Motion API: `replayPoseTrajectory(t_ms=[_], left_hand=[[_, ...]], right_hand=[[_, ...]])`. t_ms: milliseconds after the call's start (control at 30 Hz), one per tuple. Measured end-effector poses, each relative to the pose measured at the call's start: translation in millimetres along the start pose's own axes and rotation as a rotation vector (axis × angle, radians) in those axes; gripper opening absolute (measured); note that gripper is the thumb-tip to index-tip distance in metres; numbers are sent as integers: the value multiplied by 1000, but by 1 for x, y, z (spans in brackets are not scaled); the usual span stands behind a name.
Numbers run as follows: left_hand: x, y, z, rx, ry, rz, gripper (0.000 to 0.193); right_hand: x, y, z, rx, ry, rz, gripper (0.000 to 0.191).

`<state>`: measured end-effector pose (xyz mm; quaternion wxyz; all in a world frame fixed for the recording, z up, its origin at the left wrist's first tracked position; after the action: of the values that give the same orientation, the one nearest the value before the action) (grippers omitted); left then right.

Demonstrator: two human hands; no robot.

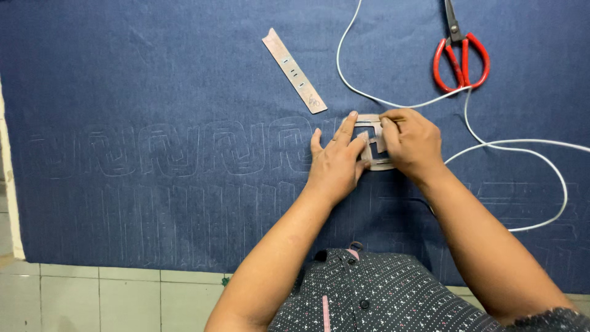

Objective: The person places interlocking pink pattern pieces onto a marked outline on a blue pattern board, fitting the pieces together and aligning them with the drawn layout. They use a small pencil-like tool to mark or adjust the pieces, then lift and reposition the assembled pieces on the board.

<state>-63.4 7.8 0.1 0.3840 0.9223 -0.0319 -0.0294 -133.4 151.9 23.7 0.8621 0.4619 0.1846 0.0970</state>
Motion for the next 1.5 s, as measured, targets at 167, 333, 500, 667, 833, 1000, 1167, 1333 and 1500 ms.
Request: replayPoseTrajectory(t_ms=[167, 333, 500, 667, 833, 1000, 1167, 1333, 1500], left_hand=[[4, 0, 3, -12, -20, -49, 50], [23, -5, 5, -178, -48, -202, 58], [70, -11, 15, -221, 99, -246, 64], [105, -10, 29, -324, 180, -315, 65], [105, -12, 35, -371, 232, -317, 61], [105, -8, 31, -346, 239, -311, 59], [104, -8, 28, -348, 252, -309, 59], [106, -8, 30, -346, 236, -312, 59], [107, -10, 30, -358, 211, -315, 59]], right_hand=[[8, 0, -1, -247, 36, -13, 19], [4, -14, 10, -12, 141, 208, 44], [16, -8, 3, 123, -51, 419, 68], [49, 14, -22, 189, -168, 410, 70], [80, 39, -69, 295, -330, 364, 69], [108, 66, -110, 376, -519, 353, 65], [138, 64, -115, 72, -614, 486, 61], [151, 66, -97, -67, -260, 278, 40], [124, 82, -107, 147, -84, 129, 55]])
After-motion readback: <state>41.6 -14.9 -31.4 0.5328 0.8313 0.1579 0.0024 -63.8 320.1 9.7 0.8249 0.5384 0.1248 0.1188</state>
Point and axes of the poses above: each hand's wrist, its own x-axis away from the middle knuckle, its own y-axis out of the back of the hand, z = x × y, the point moved 5 cm from there along -x, towards the middle knuckle, and after that the axes turned 6 degrees about x, right-handed, at the moved point
